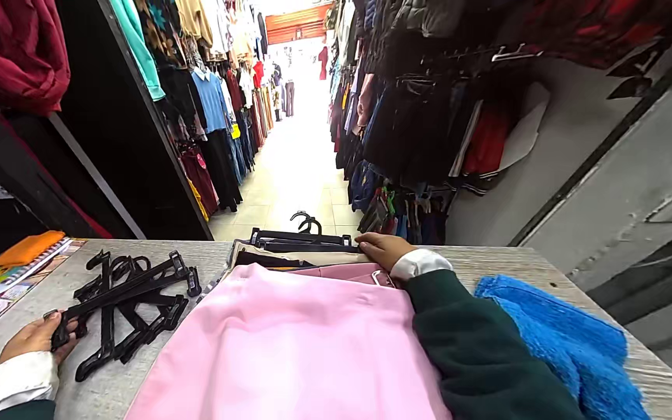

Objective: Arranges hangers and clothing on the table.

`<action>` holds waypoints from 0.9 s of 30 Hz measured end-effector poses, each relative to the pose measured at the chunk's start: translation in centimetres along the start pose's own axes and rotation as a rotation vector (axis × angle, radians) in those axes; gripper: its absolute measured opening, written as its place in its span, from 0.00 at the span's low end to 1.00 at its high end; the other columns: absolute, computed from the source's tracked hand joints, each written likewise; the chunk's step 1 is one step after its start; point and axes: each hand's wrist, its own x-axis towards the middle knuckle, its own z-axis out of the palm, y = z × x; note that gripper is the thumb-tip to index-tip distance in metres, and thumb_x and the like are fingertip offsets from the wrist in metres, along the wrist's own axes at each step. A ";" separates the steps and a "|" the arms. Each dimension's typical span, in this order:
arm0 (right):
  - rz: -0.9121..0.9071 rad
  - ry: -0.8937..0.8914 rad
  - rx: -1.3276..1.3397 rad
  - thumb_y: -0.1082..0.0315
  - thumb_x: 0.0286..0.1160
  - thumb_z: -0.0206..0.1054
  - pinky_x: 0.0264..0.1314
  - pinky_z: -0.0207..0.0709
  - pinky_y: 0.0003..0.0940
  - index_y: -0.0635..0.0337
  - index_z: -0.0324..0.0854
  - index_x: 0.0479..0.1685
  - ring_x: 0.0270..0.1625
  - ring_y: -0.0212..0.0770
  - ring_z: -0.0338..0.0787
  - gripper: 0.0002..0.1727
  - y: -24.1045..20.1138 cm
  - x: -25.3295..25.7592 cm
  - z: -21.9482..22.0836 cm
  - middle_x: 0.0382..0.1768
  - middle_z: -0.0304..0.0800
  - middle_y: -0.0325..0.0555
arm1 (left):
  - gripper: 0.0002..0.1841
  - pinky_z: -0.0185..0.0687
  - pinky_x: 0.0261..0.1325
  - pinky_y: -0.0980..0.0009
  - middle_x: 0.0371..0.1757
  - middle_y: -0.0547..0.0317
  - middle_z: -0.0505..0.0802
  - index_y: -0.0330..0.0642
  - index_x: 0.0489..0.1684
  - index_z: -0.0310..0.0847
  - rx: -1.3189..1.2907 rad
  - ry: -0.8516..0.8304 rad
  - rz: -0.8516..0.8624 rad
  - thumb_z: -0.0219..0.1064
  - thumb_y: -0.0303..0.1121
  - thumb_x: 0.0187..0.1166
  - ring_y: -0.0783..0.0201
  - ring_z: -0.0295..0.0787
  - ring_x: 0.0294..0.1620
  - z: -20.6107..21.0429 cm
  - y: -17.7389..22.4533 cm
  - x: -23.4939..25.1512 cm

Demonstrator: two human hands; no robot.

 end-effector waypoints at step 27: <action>-0.013 -0.075 0.164 0.56 0.79 0.70 0.69 0.74 0.58 0.65 0.87 0.60 0.58 0.57 0.89 0.21 1.2 -0.2 -1.3 0.52 0.92 0.62 | 0.22 0.63 0.85 0.48 0.70 0.32 0.87 0.28 0.68 0.82 0.788 -1.039 0.565 0.53 0.38 0.94 0.42 0.79 0.78 30.0 15.9 -19.8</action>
